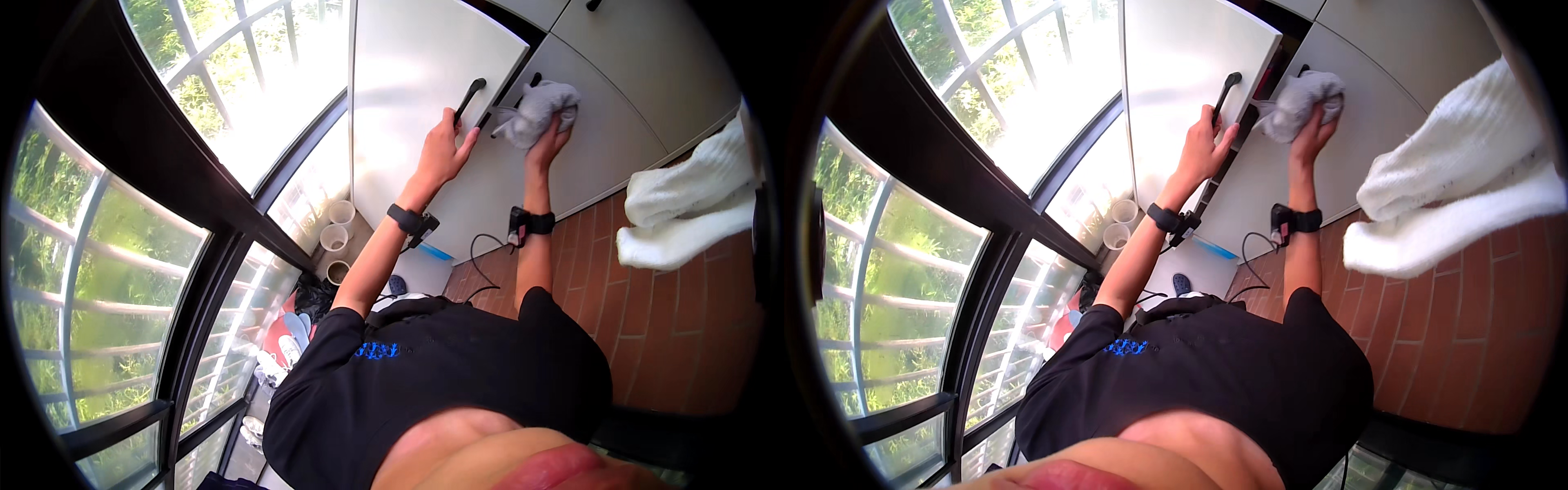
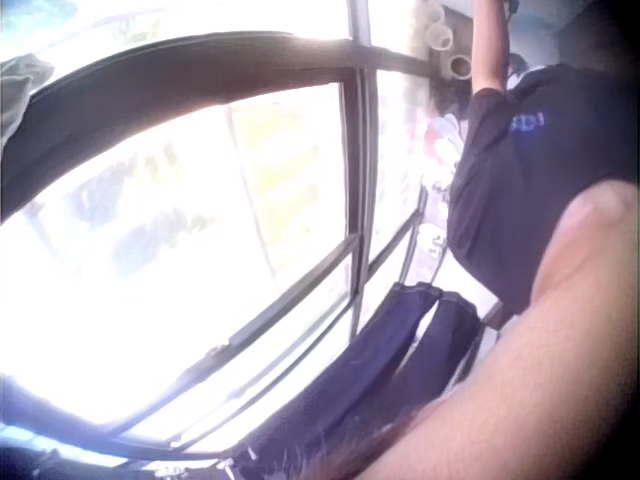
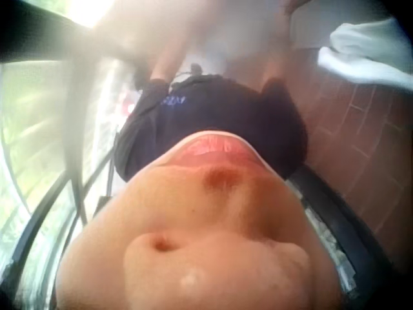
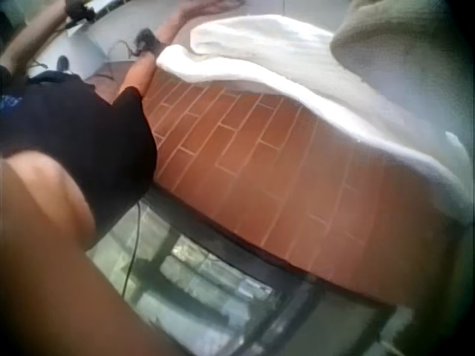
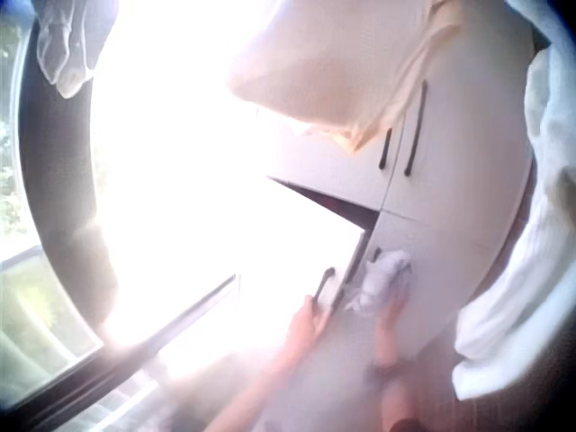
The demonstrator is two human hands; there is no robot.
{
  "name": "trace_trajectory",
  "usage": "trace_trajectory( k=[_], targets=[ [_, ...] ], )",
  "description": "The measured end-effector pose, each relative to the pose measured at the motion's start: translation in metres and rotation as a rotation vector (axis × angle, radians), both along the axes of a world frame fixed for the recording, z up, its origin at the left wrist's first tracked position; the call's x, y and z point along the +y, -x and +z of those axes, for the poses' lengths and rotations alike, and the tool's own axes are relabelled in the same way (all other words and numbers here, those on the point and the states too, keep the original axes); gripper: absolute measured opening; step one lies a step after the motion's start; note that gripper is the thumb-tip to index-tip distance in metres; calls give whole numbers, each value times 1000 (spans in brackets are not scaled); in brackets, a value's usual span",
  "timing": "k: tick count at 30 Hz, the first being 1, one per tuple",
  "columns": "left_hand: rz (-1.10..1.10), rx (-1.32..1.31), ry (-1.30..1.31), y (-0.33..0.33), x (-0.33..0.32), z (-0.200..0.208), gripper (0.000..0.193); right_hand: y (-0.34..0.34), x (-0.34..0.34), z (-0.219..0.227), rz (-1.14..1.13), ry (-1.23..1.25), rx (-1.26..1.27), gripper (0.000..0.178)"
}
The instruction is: The person cleans a large window and its frame using a grey cloth. They wipe the glass surface and the surrounding frame, moving around the window to reach different sections. The person also briefly opens a cabinet door and wipes its edge before returning to the window.
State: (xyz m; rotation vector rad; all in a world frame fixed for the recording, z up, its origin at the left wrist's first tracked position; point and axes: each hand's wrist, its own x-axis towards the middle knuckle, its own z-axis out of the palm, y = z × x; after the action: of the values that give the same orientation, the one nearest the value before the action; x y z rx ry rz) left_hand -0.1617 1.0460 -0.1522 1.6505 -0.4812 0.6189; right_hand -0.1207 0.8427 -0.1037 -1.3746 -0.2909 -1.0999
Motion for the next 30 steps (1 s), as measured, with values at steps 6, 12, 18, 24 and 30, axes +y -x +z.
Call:
trace_trajectory(
  k=[6, 12, 18, 24, 30],
  targets=[
    [-7, -326, -87, 24, 58, -2, 47, 76, 174, -12, -238, 444, -114, 65],
    [10, 16, -8, 46, 106, -7, 52, 55, 224, 63, -149, 271, -325, 33],
    [149, 103, 96, 51, 153, -12, 58, 64, 265, 80, 158, 183, -197, 31],
    [332, -326, -188, 37, 198, -35, 61, 86, 318, 19, -131, 359, -339, 30],
    [370, -219, -162, 36, 218, -29, 42, 65, 324, 34, 320, 27, -39, 28]
  ],
)
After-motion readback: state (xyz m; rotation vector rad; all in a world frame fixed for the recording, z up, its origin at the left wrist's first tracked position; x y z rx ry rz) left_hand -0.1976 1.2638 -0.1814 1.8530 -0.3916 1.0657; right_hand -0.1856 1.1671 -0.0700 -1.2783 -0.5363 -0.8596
